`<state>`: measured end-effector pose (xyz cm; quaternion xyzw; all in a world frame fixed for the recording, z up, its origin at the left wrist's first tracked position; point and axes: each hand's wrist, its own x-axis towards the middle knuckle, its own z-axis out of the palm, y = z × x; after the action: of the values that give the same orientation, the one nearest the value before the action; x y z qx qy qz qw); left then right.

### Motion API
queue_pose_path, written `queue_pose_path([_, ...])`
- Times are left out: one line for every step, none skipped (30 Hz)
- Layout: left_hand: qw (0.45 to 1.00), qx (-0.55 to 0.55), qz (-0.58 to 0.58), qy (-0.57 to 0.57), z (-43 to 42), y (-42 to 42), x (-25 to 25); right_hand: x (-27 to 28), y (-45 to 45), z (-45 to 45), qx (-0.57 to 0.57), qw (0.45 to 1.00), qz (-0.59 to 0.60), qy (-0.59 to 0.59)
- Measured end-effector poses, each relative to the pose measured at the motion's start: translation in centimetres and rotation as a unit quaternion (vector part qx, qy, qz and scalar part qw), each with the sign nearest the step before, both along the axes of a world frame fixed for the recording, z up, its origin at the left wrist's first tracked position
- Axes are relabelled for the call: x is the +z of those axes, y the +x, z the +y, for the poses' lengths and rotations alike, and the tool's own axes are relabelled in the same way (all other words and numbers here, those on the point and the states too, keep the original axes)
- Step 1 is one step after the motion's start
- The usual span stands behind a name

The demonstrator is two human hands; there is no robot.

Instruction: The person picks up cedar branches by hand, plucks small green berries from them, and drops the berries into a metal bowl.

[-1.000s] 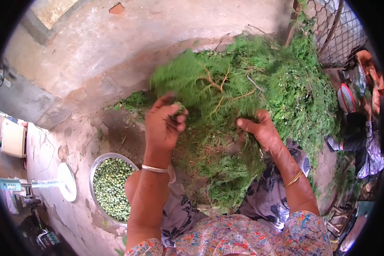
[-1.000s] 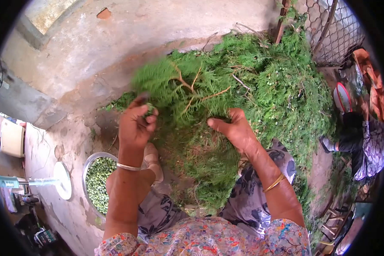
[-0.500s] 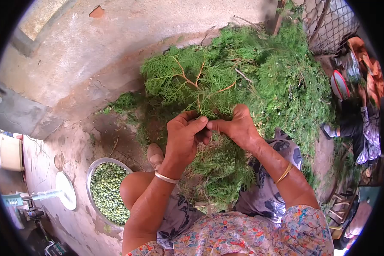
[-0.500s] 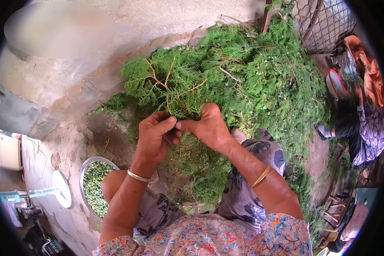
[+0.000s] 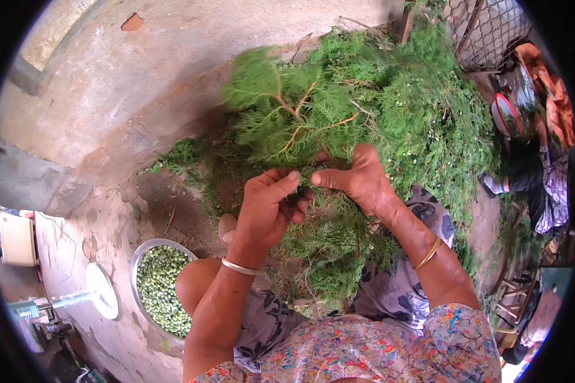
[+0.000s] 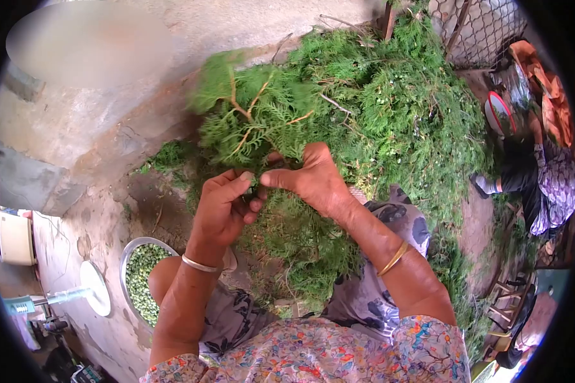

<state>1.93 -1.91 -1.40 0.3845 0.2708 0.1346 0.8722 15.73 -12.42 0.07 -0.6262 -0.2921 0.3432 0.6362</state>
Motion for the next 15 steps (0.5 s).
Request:
queue_pose_path([1.0, -0.015, 0.005, 0.011, -0.2, 0.1, -0.1, -0.1, 0.1, 0.0, 0.033, 0.999, 0.013, 0.003])
queue_pose_path([1.0, -0.016, 0.006, 0.011, -0.4, 0.2, -0.1, 0.0, 0.2, 0.0, 0.032, 0.999, 0.014, 0.002])
queue_pose_path([1.0, -0.019, 0.009, 0.007, -0.6, 0.4, 0.1, 0.3, 0.2, -0.1, 0.07, 0.997, -0.005, -0.032])
queue_pose_path([1.0, -0.022, 0.011, 0.004, -0.7, 0.4, 0.1, 0.4, 0.2, -0.2, 0.107, 0.992, -0.024, -0.067])
queue_pose_path([1.0, -0.023, 0.012, 0.004, -0.8, 0.5, 0.1, 0.4, 0.1, -0.1, 0.107, 0.992, -0.023, -0.068])
queue_pose_path([1.0, -0.016, 0.021, 0.008, -0.8, 0.5, 0.1, 0.3, -0.3, 0.0, 0.103, 0.994, -0.025, -0.037])
queue_pose_path([0.999, -0.009, 0.03, 0.012, -0.9, 0.5, 0.0, 0.2, -0.4, 0.0, 0.098, 0.995, -0.028, -0.007])
queue_pose_path([0.999, -0.01, 0.031, 0.011, -0.9, 0.5, -0.1, -0.3, -0.2, 0.0, 0.097, 0.995, -0.027, -0.008])
queue_pose_path([0.999, -0.009, 0.04, -0.006, -0.8, 0.4, -0.1, -0.9, 0.1, -0.1, 0.086, 0.991, -0.094, -0.043])
queue_pose_path([0.999, -0.007, 0.049, -0.022, -0.8, 0.4, 0.0, -1.3, 0.3, -0.2, 0.075, 0.981, -0.161, -0.078])
queue_pose_path([0.998, -0.009, 0.049, -0.023, -0.7, 0.4, 0.0, -1.4, 0.5, -0.3, 0.073, 0.981, -0.16, -0.079])
queue_pose_path([0.998, -0.01, 0.058, -0.036, -0.7, 0.4, 0.1, -1.1, 0.6, -0.4, 0.082, 0.978, -0.164, -0.096])
queue_pose_path([0.997, -0.01, 0.066, -0.05, -0.7, 0.4, 0.1, -1.0, 0.6, -0.5, 0.091, 0.975, -0.169, -0.113])
queue_pose_path([0.996, -0.011, 0.066, -0.051, -0.6, 0.3, 0.0, -0.9, 0.7, -0.6, 0.091, 0.975, -0.168, -0.114])
queue_pose_path([0.996, -0.017, 0.067, -0.049, -0.6, 0.3, -0.2, -0.8, 0.7, -0.6, 0.061, 0.972, -0.194, -0.12])
